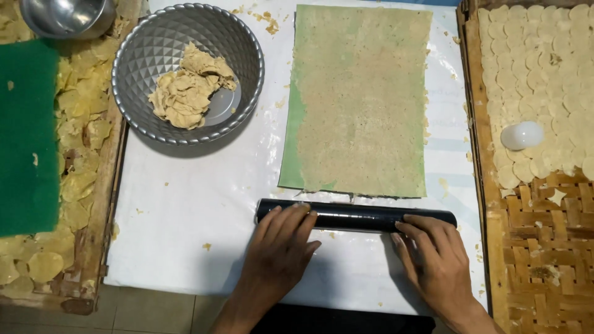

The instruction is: Rolling out dough and cutting it into small circular shapes using a manual cutter.

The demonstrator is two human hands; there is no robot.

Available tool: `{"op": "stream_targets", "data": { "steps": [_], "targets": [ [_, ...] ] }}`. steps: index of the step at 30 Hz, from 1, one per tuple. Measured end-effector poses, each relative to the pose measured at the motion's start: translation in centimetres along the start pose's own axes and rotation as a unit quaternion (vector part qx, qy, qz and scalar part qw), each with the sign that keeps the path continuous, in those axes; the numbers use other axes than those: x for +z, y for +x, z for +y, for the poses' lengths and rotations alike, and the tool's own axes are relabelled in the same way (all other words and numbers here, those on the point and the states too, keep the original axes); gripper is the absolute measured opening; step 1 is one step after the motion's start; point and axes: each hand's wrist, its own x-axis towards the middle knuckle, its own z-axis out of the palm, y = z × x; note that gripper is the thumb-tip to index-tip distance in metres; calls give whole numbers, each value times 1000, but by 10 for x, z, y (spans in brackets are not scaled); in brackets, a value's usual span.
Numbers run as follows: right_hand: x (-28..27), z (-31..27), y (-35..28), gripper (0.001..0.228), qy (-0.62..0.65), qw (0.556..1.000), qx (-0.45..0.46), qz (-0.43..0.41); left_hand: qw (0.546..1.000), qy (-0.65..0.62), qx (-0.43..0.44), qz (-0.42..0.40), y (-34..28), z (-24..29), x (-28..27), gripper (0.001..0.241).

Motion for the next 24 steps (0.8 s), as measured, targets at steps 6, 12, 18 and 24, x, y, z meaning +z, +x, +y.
{"op": "stream_targets", "data": {
  "steps": [6,12,18,24],
  "targets": [
    [2,1,-2,27,56,997,35,-45,991,127,-47,-11,-6,-5,4,61],
    [17,-15,23,46,124,974,2,-191,997,53,-50,-19,-16,-3,6,41],
    [23,-30,43,41,188,960,-55,-199,998,50,-46,-15,-16,-4,8,42],
    [13,-29,71,22,282,945,-14,-166,998,38,-42,-4,-15,-6,9,39]
  ]
}}
